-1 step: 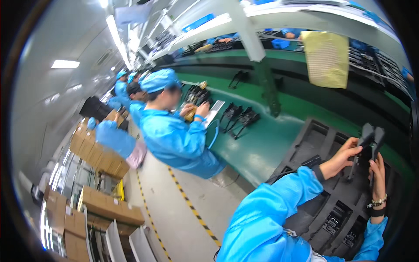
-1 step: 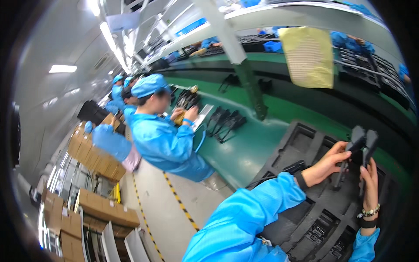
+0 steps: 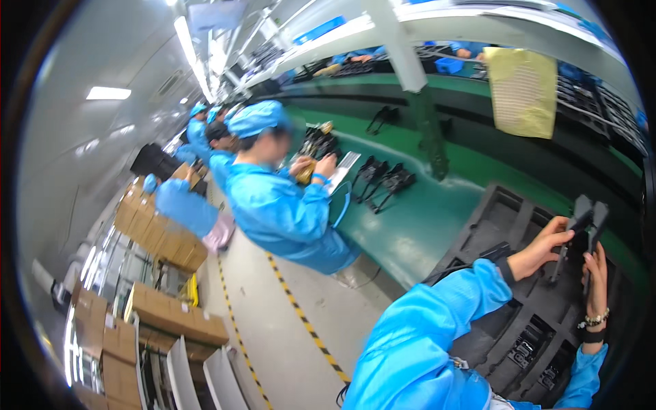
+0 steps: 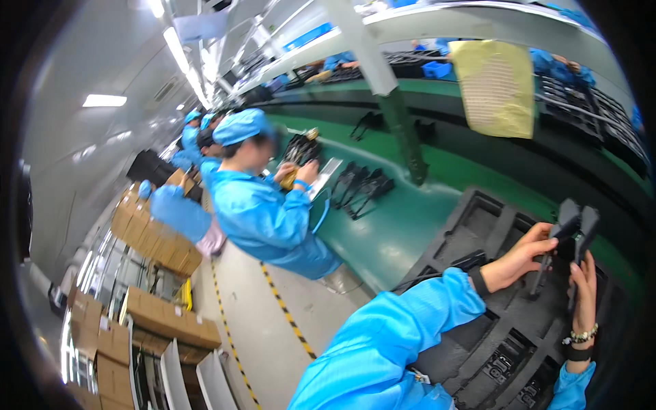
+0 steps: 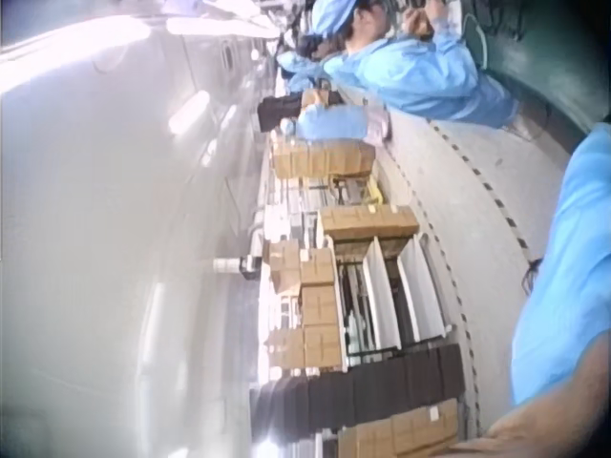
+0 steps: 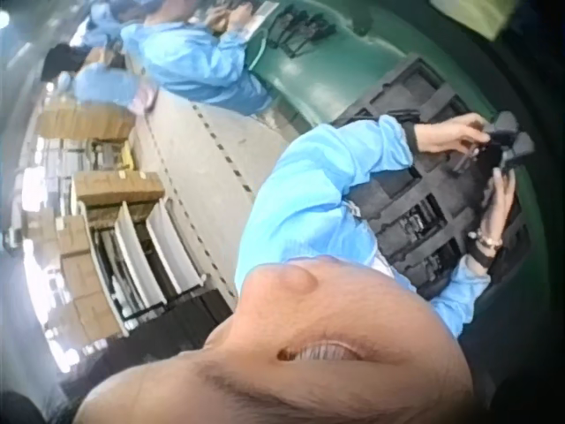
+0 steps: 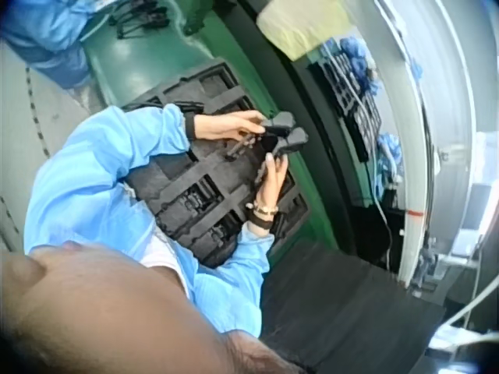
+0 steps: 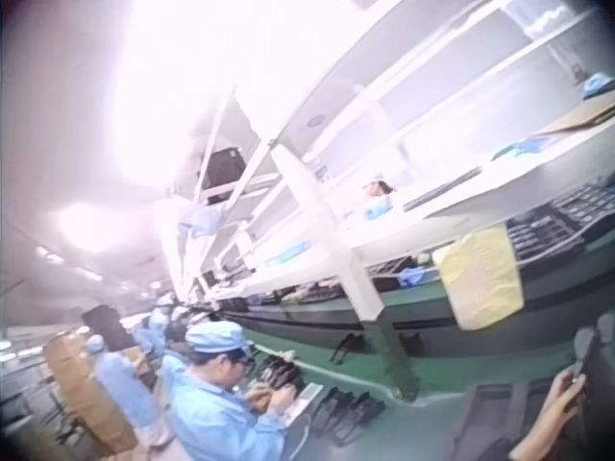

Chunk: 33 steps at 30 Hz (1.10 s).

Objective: Placing electronic components into a protective foam tray at an assembly station.

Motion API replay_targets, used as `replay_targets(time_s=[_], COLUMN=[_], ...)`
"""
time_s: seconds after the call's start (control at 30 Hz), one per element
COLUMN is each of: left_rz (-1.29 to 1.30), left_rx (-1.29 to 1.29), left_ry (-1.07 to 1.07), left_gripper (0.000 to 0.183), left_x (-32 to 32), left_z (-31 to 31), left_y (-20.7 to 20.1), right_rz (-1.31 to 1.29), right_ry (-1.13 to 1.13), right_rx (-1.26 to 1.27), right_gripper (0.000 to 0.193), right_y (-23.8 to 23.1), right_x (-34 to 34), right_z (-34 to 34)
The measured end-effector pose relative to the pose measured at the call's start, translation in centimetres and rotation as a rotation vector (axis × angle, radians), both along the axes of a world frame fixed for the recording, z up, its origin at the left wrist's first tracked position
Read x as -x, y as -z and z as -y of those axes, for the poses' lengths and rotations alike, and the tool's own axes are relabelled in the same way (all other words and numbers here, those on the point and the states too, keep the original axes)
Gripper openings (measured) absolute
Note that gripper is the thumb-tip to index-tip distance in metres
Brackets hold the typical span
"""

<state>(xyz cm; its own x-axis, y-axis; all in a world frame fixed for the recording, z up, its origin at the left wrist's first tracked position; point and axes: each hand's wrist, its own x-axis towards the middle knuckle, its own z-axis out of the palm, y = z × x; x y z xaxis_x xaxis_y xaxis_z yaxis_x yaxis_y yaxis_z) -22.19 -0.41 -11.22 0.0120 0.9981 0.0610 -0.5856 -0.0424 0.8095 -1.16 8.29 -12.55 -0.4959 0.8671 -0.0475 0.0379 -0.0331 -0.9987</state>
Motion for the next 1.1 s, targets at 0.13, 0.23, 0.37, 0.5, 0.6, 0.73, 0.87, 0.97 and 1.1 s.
replay_targets(time_s=[0.13,0.23,0.37,0.5,0.6,0.73,0.87,0.97,1.1], left_rz=[-0.004,-0.003,0.014,0.001,0.000,0.010,0.007,0.006,0.015], left_rx=[0.006,0.004,0.003,0.022,0.028,0.019,0.017,0.012,0.013], left_ry=[0.013,0.006,0.003,0.004,-0.008,0.001,-0.013,0.000,-0.006], left_gripper=[0.040,0.037,0.034,0.032,0.032,0.033,0.033,0.033,0.033], left_x=[-0.1,0.5,0.6,0.4,0.4,0.3,0.7,0.1,0.4], left_z=[-0.4,-0.1,0.0,-0.1,-0.2,-0.2,0.1,-0.5,-0.4], left_y=[0.0,0.3,0.3,0.4,0.5,0.4,0.5,0.4,0.6], right_rz=[0.076,0.058,0.065,0.080,0.058,0.073,0.072,0.059,0.066], right_ry=[-0.013,-0.010,0.001,-0.006,-0.002,0.001,-0.014,-0.003,0.004], right_rx=[-0.015,-0.044,-0.048,-0.041,-0.046,-0.064,-0.082,-0.070,-0.057], right_gripper=[0.068,0.069,0.068,0.063,0.067,0.067,0.067,0.067,0.066], right_y=[1.2,1.6,2.0,1.9,1.4,1.8,2.0,2.0,1.8], right_x=[-1.2,-0.4,-0.5,-0.9,-0.4,-0.8,-0.4,-1.1,-0.6], right_z=[-1.3,-1.1,-1.4,-1.6,-0.9,-1.4,-1.4,-1.7,-1.4])
